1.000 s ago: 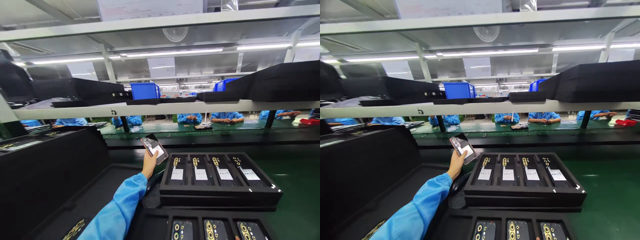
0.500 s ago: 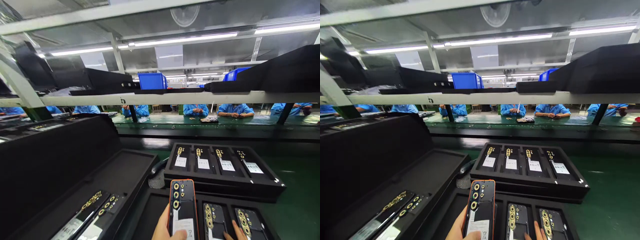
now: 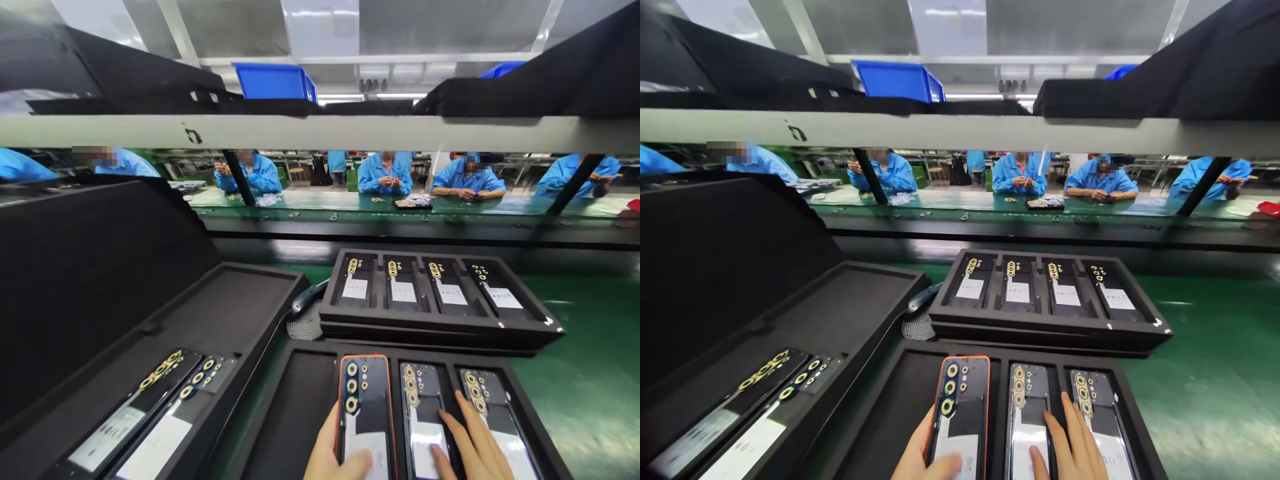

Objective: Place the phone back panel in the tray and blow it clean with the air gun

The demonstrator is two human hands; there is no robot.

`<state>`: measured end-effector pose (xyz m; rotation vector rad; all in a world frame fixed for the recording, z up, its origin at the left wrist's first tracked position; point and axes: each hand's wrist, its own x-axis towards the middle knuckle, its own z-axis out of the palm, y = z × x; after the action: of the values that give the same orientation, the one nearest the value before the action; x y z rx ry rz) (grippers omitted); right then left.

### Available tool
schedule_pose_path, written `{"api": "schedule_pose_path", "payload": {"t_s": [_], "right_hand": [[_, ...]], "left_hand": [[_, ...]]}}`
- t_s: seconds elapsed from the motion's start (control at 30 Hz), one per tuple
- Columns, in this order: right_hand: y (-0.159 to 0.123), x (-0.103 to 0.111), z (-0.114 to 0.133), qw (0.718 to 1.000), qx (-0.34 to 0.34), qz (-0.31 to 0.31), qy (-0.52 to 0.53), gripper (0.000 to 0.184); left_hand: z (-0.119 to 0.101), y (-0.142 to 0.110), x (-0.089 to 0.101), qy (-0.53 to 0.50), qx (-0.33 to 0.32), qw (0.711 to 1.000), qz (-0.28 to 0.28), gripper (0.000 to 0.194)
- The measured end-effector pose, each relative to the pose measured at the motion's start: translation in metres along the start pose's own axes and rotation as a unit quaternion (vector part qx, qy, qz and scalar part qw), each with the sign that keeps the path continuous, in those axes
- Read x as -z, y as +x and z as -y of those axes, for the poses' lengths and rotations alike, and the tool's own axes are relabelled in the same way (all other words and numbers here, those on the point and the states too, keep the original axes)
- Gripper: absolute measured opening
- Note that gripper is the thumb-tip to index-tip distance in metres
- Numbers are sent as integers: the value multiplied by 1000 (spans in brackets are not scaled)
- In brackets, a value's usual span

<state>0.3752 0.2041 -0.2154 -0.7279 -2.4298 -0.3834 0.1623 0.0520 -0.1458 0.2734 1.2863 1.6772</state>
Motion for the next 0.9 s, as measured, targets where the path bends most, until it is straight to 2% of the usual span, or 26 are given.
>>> {"api": "schedule_pose_path", "payload": {"t_s": [0.07,0.13,0.2,0.33,0.5,0.63,0.77,0.83,0.9], "right_hand": [[1,8,-5,999,23,31,7,41],[2,14,-6,998,7,57,22,43],[4,19,-4,997,-13,71,42,44],[7,27,2,994,-32,89,60,41],[10,33,4,993,-47,95,60,41],[7,31,1,992,-45,105,59,44],[-4,19,-10,994,-21,88,63,49],[-10,11,-16,994,-4,81,69,50],[-15,4,-19,993,3,79,84,49]], "left_hand": [[-13,-3,-9,-36,56,998,-4,97],[-22,-3,-17,-65,85,994,-18,85],[-25,-2,-20,-71,81,994,-37,77],[-22,-1,-22,-66,61,994,-68,80],[-22,-2,-21,-100,65,992,-51,71],[-20,-4,-19,-89,53,995,-8,66],[-17,-3,-17,-27,48,993,102,66],[-17,-2,-16,57,44,984,160,61],[-18,-2,-15,187,20,967,174,51]]}}
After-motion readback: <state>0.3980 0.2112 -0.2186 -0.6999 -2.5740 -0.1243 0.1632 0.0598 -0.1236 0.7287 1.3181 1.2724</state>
